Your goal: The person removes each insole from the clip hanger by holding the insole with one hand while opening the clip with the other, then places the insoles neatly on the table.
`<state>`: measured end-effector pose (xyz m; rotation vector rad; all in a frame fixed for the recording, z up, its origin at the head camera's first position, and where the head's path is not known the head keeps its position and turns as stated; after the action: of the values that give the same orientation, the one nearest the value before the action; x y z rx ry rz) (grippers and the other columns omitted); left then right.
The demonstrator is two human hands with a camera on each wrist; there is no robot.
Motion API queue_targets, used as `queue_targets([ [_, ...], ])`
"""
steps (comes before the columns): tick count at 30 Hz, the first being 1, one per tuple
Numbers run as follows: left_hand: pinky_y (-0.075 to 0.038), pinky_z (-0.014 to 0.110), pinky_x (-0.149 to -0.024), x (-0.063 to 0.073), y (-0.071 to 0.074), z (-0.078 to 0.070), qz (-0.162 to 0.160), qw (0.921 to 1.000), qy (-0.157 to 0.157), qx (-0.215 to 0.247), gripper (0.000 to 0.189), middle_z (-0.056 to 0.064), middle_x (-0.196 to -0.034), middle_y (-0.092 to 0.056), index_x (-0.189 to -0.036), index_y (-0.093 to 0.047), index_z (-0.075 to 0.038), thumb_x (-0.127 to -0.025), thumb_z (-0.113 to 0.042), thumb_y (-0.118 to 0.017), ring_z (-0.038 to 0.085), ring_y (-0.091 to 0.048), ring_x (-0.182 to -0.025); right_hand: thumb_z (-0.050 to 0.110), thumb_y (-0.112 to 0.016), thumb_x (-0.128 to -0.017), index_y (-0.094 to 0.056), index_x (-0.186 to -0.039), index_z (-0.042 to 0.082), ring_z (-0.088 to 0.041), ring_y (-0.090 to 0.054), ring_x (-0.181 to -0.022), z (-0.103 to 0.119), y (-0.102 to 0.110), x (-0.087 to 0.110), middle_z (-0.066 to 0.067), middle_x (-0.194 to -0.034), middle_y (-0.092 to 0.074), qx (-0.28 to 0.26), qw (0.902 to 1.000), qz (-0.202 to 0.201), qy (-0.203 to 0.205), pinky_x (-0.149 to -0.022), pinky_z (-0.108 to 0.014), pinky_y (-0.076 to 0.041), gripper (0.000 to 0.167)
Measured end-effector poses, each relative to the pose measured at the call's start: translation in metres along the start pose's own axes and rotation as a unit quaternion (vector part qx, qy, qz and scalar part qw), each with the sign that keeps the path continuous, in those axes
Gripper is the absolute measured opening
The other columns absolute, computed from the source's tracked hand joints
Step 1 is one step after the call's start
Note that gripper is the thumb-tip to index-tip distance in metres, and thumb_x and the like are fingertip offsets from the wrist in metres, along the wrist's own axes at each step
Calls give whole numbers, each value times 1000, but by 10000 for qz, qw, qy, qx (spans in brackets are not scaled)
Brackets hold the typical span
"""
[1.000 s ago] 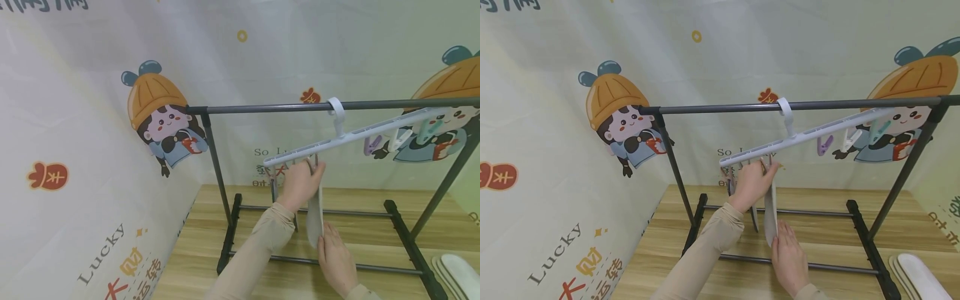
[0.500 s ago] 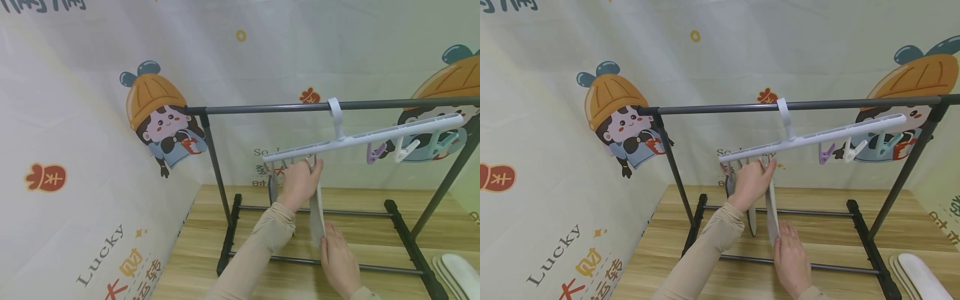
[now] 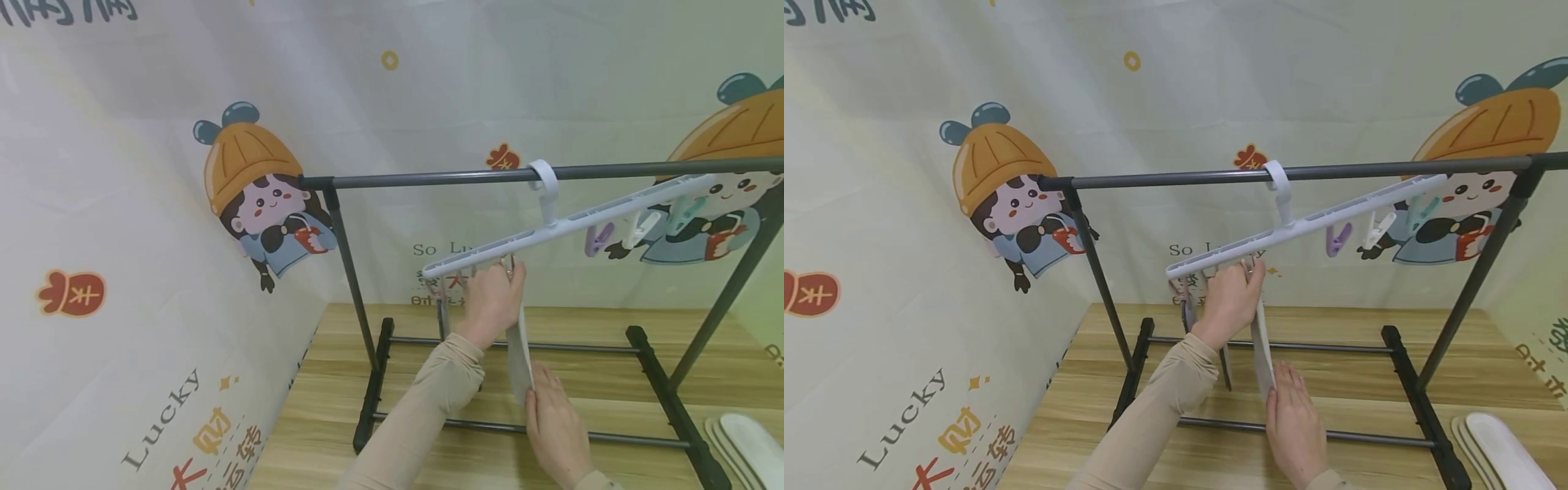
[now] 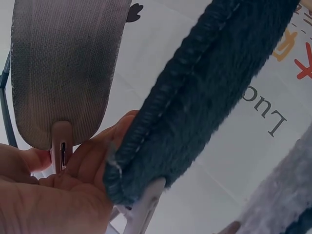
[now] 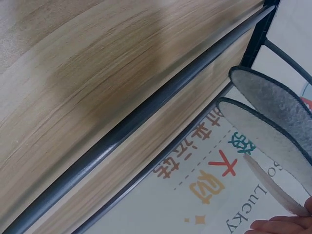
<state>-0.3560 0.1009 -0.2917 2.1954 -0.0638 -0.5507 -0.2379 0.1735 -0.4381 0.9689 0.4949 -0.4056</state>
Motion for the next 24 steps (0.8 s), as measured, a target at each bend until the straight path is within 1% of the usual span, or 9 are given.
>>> queue_targets([
  [7, -35, 25, -43, -1, -1, -4, -13, 9997, -157, 194, 50, -3, -50, -41, -61, -40, -18, -107, -35, -31, 15, -44, -45, 4, -50, -99, -48, -136, -14, -50, -52, -125, -5, -1, 1, -34, -136, -53, -31, 9995, 197, -227, -100, -63, -42, 40],
  [12, -39, 27, -48, -3, 3, -7, -255, 9992, -311, -61, 49, -2, -51, -44, -59, -39, -18, -105, -31, -32, 17, -48, -50, 7, -47, -101, -44, -140, -11, -53, -50, -124, -13, -2, 7, -34, -138, -49, 101, 9977, 417, -521, -96, -66, -43, 43],
  [15, -39, 26, -48, -4, 4, -7, -268, 9991, -317, -76, 49, -3, -51, -42, -59, -39, -19, -106, -31, -32, 16, -48, -49, 8, -47, -101, -44, -141, -10, -54, -51, -122, -19, -2, 13, -34, -139, -49, 218, 9961, 461, -713, -92, -67, -45, 44],
  [17, -36, 25, -45, -4, 3, -6, -195, 9995, -262, -12, 50, -4, -49, -40, -59, -38, -19, -106, -32, -32, 15, -45, -46, 8, -47, -101, -45, -140, -10, -53, -52, -122, -22, -1, 17, -33, -139, -49, 276, 9957, 435, -774, -91, -67, -46, 43],
  [20, -34, 23, -43, -3, 1, -2, -23, 9999, -100, 107, 52, -5, -48, -38, -58, -37, -19, -106, -36, -31, 14, -43, -44, 8, -48, -100, -47, -138, -11, -51, -52, -123, -25, 1, 22, -33, -138, -50, 297, 9958, 347, -797, -92, -66, -46, 42],
  [24, -36, 24, -46, -1, -1, 4, 129, 9996, 152, 174, 56, -3, -51, -40, -57, -38, -19, -106, -43, -31, 15, -44, -46, 6, -48, -100, -49, -136, -13, -51, -53, -122, -29, 6, 27, -33, -136, -51, 245, 9962, 207, -810, -93, -65, -46, 41],
])
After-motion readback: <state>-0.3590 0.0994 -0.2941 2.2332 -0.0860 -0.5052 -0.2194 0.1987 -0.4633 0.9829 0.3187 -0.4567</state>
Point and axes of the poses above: each hand's wrist, its own x-axis away from the middle knuckle, its own y-axis out of the back of the hand, z = x × y, the point moved 10 cm from there along -x, towards the middle knuckle
